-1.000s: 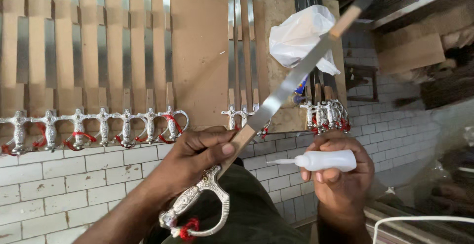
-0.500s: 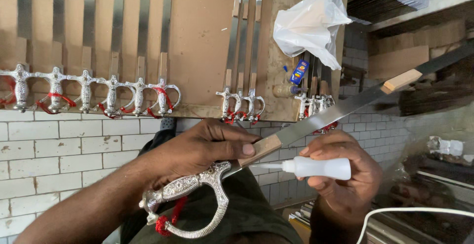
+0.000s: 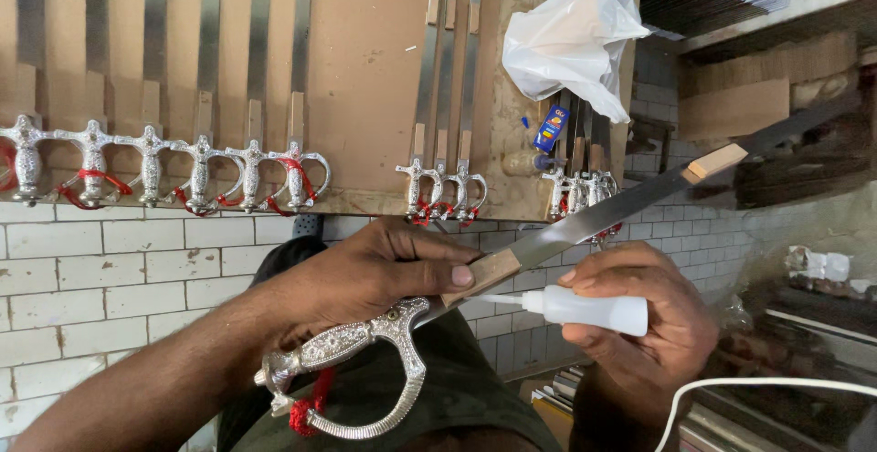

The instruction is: The person applies glue from a small bottle to the tang of several decorative swords and places each sword on a wooden board. The person also cuts a white plastic strip with scissors and briefly handles a plastic bag before returning to the gluing task.

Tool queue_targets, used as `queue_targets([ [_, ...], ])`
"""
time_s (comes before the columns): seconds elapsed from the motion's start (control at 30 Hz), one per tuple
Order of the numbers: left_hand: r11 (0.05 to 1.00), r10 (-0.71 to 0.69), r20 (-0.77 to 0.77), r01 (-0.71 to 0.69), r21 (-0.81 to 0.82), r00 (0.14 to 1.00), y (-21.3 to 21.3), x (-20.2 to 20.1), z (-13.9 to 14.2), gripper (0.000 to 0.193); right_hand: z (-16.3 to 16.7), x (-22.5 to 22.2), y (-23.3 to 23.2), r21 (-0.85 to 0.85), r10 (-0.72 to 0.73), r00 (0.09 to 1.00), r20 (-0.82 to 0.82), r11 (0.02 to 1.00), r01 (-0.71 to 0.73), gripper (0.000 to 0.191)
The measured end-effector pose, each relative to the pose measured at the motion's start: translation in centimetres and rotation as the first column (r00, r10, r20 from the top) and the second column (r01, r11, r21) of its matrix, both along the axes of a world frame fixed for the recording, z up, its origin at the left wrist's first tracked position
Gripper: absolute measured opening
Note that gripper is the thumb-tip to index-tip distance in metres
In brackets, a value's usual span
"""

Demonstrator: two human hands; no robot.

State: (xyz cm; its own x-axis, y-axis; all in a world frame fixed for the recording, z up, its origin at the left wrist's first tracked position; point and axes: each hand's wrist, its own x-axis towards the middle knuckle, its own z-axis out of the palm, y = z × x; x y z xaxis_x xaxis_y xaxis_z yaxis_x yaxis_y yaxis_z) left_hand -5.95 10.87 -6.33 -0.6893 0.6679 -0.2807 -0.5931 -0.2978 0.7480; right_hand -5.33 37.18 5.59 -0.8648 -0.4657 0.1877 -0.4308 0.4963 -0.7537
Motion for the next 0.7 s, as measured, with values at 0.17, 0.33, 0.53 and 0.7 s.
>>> queue_targets([
  [0.17,0.999,-0.030,0.020,0.030,0.039,0.999,-0.2,0.0,-0.2,0.039,0.3,-0.3,1.0,0.003,-0.018,0.999,-0.031,1.000,0.018,0.030],
  [0.33,0.999,-0.039,-0.026,0.039,0.022,0.999,-0.3,0.0,-0.4,0.041,-0.1,-0.6,1.8,-0.068,-0.042,0.995,-0.088,0.997,0.036,0.030],
  [0.53,0.999,-0.042,-0.049,0.044,0.032,0.998,-0.5,0.1,-0.3,0.042,-0.4,-0.5,2.3,-0.120,-0.069,0.991,-0.117,0.991,0.055,0.031],
  [0.7,1.000,-0.016,-0.106,0.017,0.010,0.994,-0.7,0.0,0.1,0.039,-1.6,-0.5,2.9,-0.206,-0.103,0.992,-0.076,0.975,0.086,0.030],
])
